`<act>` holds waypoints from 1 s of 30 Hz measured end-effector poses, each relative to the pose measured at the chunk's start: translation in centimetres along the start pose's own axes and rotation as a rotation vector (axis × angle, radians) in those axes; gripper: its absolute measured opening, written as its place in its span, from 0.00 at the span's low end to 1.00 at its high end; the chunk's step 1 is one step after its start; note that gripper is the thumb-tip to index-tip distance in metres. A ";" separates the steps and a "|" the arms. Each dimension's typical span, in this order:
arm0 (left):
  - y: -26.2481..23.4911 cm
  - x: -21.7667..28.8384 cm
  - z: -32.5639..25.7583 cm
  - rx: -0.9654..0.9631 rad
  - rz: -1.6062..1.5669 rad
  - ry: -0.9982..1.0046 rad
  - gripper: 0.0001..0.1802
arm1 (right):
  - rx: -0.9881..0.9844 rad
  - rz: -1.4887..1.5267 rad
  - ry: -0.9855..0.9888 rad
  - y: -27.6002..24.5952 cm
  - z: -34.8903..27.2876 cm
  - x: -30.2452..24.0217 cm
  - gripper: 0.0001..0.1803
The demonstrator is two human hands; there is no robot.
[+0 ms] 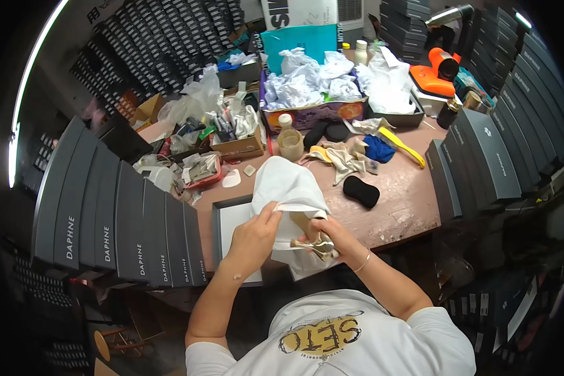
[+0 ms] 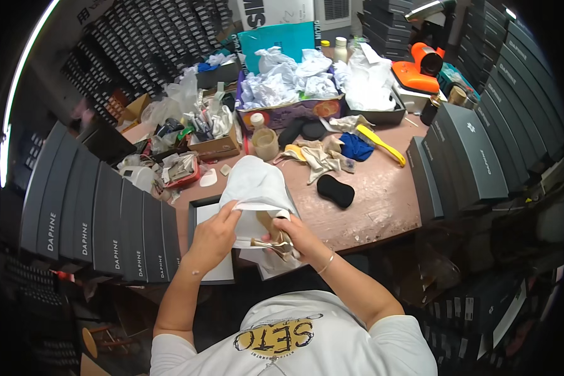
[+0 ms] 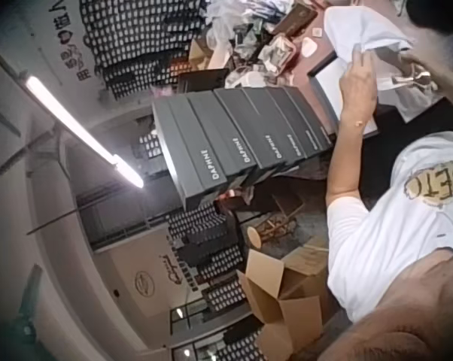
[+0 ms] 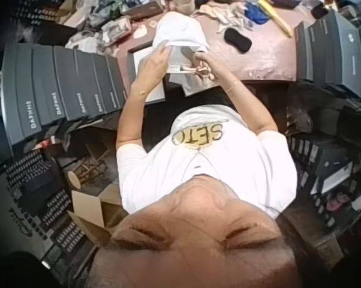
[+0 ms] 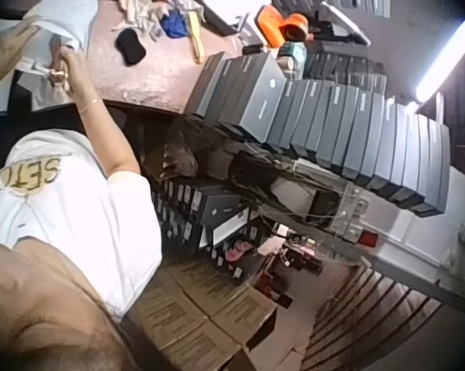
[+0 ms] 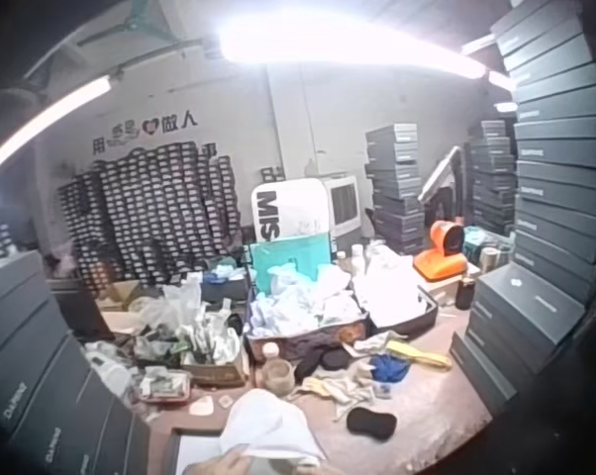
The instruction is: The recorder is inspecting, cleaning, and packaging women's high-heeled shoes into individual shoe boxes at a workbench.
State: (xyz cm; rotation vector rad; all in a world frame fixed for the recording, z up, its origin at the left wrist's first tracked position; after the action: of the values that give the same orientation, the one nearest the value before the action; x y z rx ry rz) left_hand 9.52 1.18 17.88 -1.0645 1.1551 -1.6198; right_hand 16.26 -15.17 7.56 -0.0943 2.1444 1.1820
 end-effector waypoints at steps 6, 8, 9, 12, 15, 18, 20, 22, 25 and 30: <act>0.2 -0.4 0.2 -0.038 -0.103 -0.005 0.20 | -0.402 0.495 0.325 -2.3 -1.0 1.5 0.25; -0.1 -0.1 0.3 -0.049 -0.128 0.023 0.19 | -0.486 0.498 0.303 -2.0 -1.0 1.1 0.25; 0.0 0.1 0.2 -0.060 -0.141 0.024 0.20 | -0.527 0.519 0.318 -2.2 -1.0 1.0 0.24; -0.1 1.1 -0.3 -0.076 -0.167 0.056 0.23 | -0.486 0.396 0.305 -1.7 -0.9 0.3 0.24; -1.9 4.3 -0.8 -0.046 -0.169 0.173 0.24 | -0.155 0.252 0.128 -1.0 0.1 0.5 0.26; -1.1 6.9 0.4 -0.055 -0.253 0.314 0.22 | 0.040 0.065 -0.347 3.6 0.8 -0.4 0.29; 0.3 8.0 0.2 -0.064 -0.285 0.307 0.22 | -0.011 -0.282 -0.379 3.1 4.3 -0.3 0.28; 2.0 8.6 0.0 -0.042 -0.297 0.333 0.22 | -0.020 -0.560 -0.389 0.4 5.3 -1.1 0.26; 3.4 10.2 -1.4 -0.051 -0.400 0.291 0.23 | -0.012 -0.821 -0.379 -1.7 4.1 -1.2 0.23; 4.7 13.6 -0.8 -0.156 -0.724 0.441 0.30 | 0.262 -0.770 -0.409 -4.5 0.4 -1.7 0.18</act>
State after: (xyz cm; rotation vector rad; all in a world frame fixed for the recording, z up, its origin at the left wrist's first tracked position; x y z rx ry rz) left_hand 5.83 -12.54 15.32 -1.3666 1.2672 -2.4533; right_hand 19.44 -17.90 5.23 -0.4701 1.6342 0.4213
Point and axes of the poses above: each hand's wrist, its own z-axis towards the middle knuckle, its own y-axis out of the palm, x = y × z, the point moved 3 cm from there along z, towards the middle knuckle, and after that the axes turned 4 degrees about y, right-handed, at the moved point
